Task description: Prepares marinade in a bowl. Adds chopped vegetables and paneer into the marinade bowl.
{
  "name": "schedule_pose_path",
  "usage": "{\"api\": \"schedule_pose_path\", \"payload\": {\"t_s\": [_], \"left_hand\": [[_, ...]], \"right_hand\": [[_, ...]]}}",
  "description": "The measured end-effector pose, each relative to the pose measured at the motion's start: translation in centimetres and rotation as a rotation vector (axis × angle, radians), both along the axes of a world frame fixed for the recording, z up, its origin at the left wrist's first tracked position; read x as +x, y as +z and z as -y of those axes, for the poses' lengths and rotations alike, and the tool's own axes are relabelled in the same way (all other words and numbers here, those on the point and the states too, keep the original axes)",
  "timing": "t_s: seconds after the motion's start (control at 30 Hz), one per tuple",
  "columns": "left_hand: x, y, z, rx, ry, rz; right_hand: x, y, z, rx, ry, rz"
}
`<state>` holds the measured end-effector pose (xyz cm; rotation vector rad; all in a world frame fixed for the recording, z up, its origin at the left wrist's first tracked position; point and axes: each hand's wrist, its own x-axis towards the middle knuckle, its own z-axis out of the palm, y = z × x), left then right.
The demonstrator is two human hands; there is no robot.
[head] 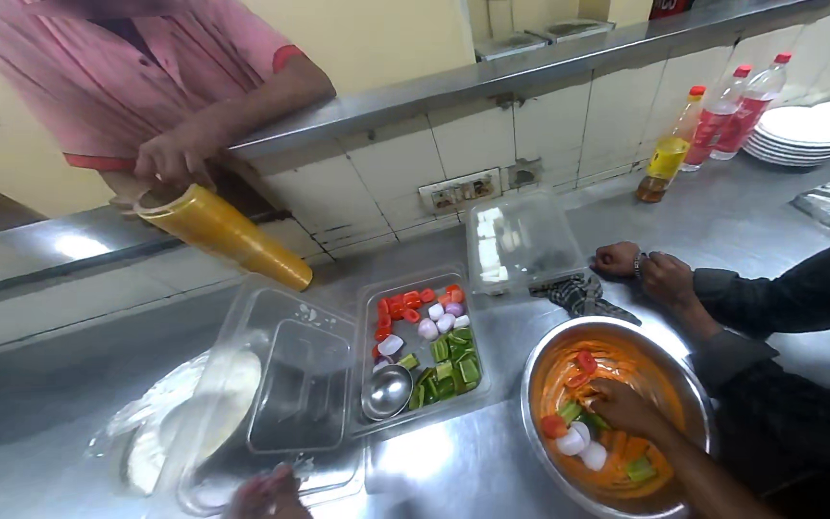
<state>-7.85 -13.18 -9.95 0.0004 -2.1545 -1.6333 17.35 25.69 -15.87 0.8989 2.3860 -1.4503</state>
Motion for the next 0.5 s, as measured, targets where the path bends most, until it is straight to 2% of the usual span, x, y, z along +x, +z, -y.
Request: {"api": "schedule_pose_path", "payload": {"t_s": [0.07,0.13,0.27,0.33,0.5], "left_hand": [[-0.4,-0.4,-1.3,0.018,-0.005,-0.064],[-0.4,1.4,-2.8,-0.057,-0.029,-0.215],[0.0,4.9,-6.0,-0.386,-0.155,-0.411],[-0.4,5.3,-7.8,-0.608,-0.313,-0.442],[-2.7,0.1,-12.2,-0.996,-0.581,-0.651]], "right_hand": [[-0.2,-0.2,0.0,-0.004,-0.001,-0.002],[-0.3,-0.4,-0.1,-0.017,-0.008,-0.014],[-0.4,-0.4,-0.2,-0.032,-0.021,-0.022],[-0.4,-0.4,-0.1,-0.032,-0.026,-0.030],[-0.2,0.1,0.1,-0.025,-0.036,-0.038]]}}
